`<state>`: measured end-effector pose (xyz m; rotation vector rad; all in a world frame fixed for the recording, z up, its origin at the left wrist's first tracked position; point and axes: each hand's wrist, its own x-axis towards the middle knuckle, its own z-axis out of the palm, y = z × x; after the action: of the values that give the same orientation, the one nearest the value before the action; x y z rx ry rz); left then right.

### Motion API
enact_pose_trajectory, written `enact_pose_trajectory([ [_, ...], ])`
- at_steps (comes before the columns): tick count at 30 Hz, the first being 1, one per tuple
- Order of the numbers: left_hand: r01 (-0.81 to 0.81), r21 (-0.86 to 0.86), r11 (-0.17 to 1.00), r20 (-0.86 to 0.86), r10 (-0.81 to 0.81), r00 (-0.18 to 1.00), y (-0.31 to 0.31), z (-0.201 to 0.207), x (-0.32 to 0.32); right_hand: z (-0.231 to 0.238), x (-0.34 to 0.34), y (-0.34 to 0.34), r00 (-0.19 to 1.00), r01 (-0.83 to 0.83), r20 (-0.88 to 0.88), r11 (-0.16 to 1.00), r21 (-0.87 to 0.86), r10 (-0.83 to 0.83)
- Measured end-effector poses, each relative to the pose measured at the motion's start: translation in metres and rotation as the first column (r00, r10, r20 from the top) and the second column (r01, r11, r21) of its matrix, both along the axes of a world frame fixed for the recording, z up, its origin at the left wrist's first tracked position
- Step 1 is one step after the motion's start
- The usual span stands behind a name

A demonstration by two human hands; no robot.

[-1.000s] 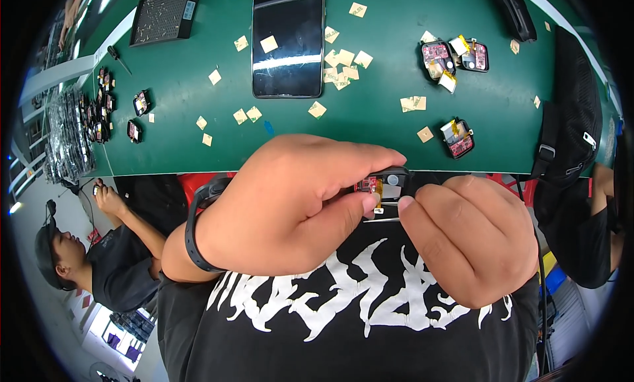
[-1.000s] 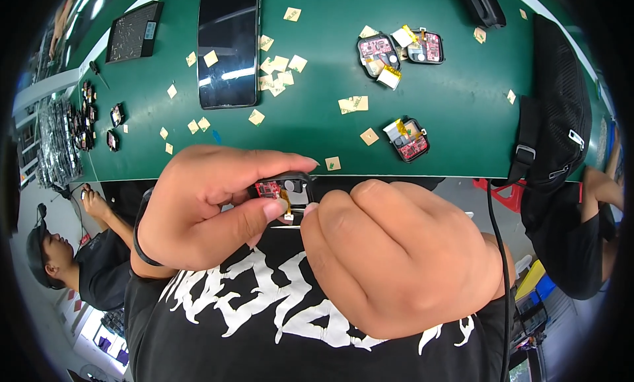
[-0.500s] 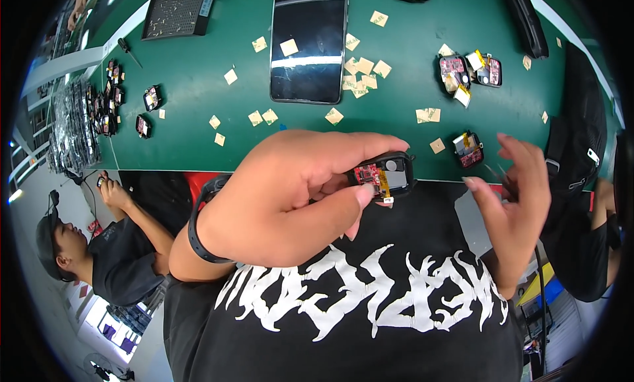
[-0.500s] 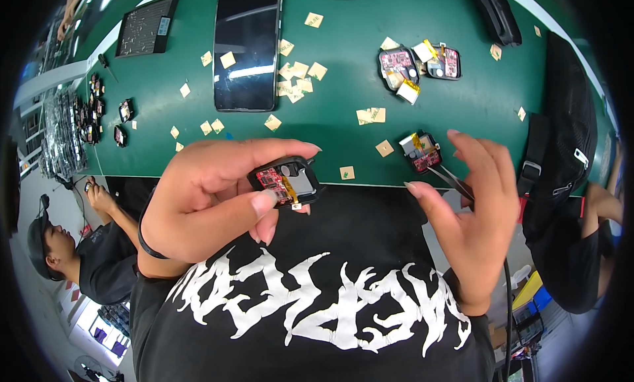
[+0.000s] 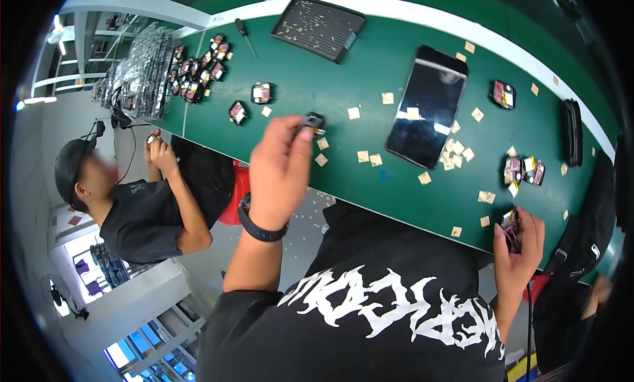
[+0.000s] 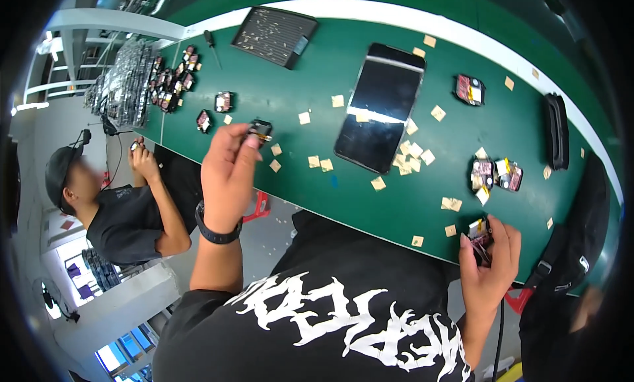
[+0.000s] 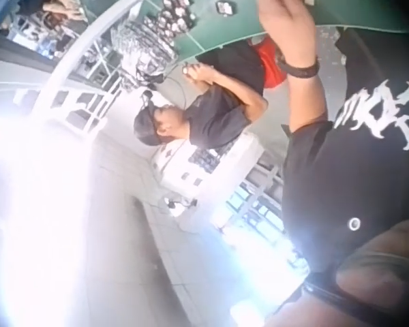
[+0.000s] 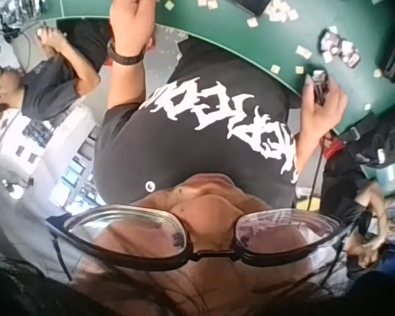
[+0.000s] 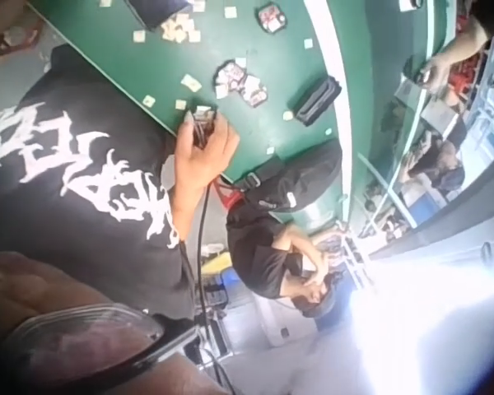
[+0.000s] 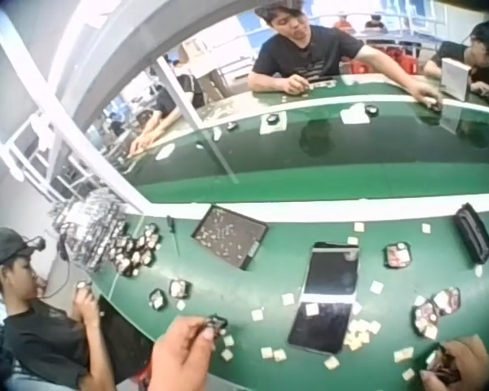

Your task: Assembling small electronic modules at a factory workstation.

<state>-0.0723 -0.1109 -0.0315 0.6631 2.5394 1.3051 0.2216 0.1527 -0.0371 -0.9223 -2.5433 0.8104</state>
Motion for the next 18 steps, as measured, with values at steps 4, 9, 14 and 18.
enact_pose_trajectory([
  [4,-0.142,-0.084,0.986,-0.182,0.125,0.975,-0.01,-0.008,-0.026,0.003,-0.012,0.004,0.997,-0.037,-0.061,0.999,-0.005,0.036],
  [9,-0.251,-0.374,0.893,-0.699,-0.093,0.709,0.008,0.007,-0.033,0.017,-0.04,-0.005,0.969,-0.143,-0.222,0.977,-0.156,0.107],
  [14,0.525,0.179,0.832,0.043,-0.54,0.841,0.075,0.038,0.039,0.033,-0.056,-0.007,0.878,-0.344,-0.387,0.934,-0.099,0.282],
  [18,0.282,0.58,0.764,0.697,-0.645,0.313,0.107,0.025,0.066,0.031,-0.058,-0.007,0.819,-0.415,-0.462,0.907,-0.066,0.341],
])
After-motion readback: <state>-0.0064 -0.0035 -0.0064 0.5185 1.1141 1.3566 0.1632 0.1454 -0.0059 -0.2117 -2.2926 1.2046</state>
